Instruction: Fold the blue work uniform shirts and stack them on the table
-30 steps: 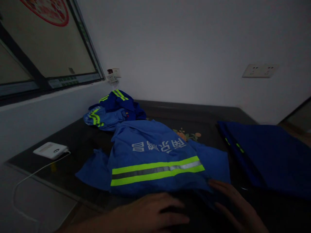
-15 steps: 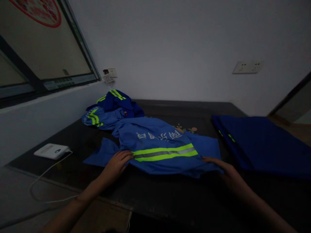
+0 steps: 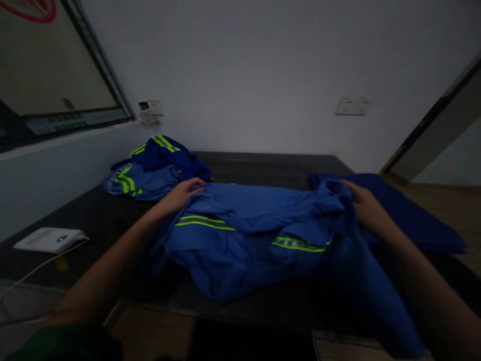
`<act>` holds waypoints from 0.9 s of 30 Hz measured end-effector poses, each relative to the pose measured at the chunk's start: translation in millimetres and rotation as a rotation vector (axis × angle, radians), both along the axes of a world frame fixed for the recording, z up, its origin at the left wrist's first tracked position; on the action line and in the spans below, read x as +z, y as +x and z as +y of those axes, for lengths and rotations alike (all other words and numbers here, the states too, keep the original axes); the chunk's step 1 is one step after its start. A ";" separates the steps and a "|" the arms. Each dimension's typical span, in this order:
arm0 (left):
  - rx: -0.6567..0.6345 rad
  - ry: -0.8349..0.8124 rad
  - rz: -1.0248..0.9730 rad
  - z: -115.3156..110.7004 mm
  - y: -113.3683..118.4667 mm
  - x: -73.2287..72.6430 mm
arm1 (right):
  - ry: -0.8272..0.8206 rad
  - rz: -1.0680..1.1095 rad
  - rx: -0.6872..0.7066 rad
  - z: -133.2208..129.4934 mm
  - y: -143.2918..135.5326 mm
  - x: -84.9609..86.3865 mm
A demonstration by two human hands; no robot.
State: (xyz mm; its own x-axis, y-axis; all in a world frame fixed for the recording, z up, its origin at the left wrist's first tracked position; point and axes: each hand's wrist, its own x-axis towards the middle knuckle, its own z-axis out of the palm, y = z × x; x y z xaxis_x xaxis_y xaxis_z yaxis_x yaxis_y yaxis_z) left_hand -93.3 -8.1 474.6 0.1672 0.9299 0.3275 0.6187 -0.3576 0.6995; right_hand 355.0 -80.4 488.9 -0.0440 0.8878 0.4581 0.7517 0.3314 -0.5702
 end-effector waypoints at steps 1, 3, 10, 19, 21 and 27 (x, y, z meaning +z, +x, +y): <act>0.004 -0.009 0.102 10.1 1.2 -15.8 | -0.074 -0.067 0.017 11.4 7.5 -16.1; -0.009 0.037 0.265 19.0 1.7 -42.9 | -0.139 -0.209 -0.029 24.1 21.9 -47.6; -0.422 0.072 0.412 0.2 17.9 -60.2 | -0.105 -0.304 -0.003 18.7 32.5 -76.4; -0.586 -0.037 0.385 19.7 43.9 -47.1 | -0.293 -0.386 0.133 59.4 9.5 -89.8; -0.534 -0.128 0.169 19.8 47.1 -34.6 | -0.342 -0.283 0.220 61.5 7.7 -78.1; -0.094 -0.190 -0.224 68.8 52.0 -37.1 | -0.215 0.023 0.069 92.5 0.0 -60.3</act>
State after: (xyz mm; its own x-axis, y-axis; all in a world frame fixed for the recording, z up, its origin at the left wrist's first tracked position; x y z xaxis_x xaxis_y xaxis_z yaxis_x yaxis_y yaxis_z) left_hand -41.3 60.7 437.5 0.1982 0.9620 0.1879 0.4120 -0.2557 0.8746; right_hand 355.0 12.1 428.7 -0.0997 0.9605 0.2597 0.7178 0.2502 -0.6498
